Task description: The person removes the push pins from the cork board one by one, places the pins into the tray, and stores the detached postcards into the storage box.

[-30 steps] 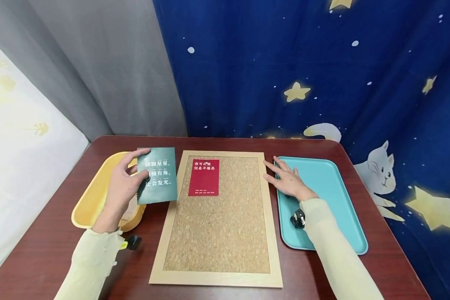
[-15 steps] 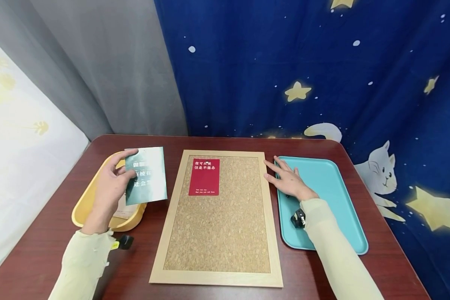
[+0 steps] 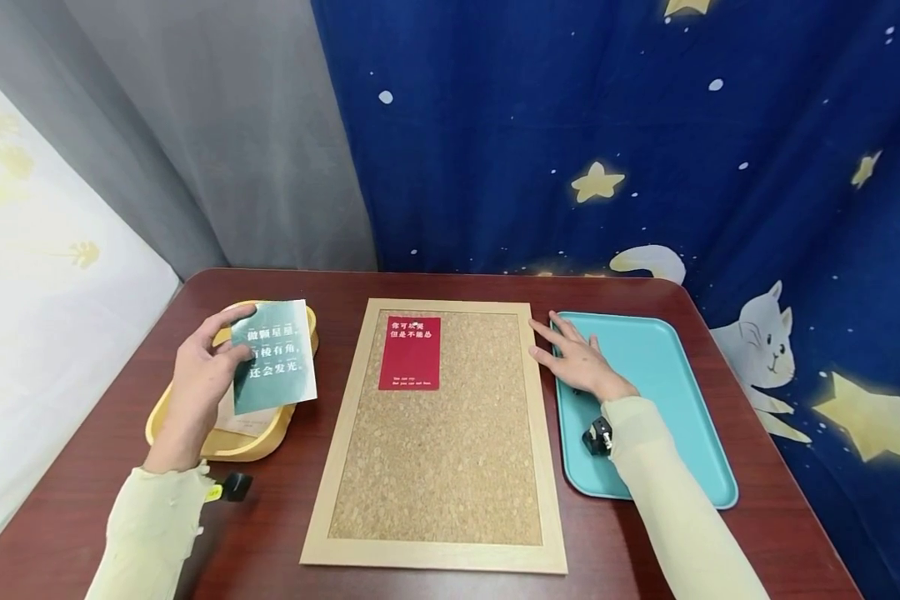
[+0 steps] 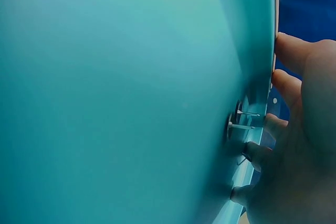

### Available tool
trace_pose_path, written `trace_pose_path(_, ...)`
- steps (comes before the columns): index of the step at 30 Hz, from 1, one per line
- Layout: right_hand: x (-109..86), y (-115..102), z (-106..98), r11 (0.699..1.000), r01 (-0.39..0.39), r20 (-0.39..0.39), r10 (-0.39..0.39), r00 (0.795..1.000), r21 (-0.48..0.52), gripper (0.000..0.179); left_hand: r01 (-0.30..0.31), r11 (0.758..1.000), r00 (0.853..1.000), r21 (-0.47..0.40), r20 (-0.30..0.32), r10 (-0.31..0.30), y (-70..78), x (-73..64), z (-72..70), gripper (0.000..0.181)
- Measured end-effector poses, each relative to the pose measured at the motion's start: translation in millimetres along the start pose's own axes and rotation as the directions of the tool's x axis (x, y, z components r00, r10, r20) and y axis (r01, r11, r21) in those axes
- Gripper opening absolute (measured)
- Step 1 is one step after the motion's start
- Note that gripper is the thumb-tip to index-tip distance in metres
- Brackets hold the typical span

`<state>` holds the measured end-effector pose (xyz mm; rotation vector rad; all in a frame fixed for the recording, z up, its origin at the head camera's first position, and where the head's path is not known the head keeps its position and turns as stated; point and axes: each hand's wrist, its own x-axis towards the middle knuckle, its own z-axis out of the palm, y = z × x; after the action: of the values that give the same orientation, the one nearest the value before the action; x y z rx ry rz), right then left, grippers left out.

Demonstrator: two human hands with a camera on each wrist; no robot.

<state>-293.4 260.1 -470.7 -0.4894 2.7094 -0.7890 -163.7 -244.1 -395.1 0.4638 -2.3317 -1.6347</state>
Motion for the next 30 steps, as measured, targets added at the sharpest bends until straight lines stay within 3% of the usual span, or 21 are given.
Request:
trace_pose_path(16,-0.9,1,0,1.000,-0.010,0.008,0.010,1.000,-0.002,0.067,0.085,0.994,0.995,0.068,-0.049,-0.082,-8.1,4.1,-20.3,0.066)
trace_pose_path(22,0.1,2,0,1.000,-0.007,0.010,0.007,1.000,-0.004,0.067,0.134,0.991,0.989,0.025,-0.067,-0.132,-11.4,6.2,-25.8,0.065)
trace_pose_path(30,0.3,2,-1,1.000,-0.012,0.014,0.012,1.000,0.005,0.067,0.145,0.989,0.986,0.027,-0.089,-0.142,-14.5,8.6,-34.2,0.063)
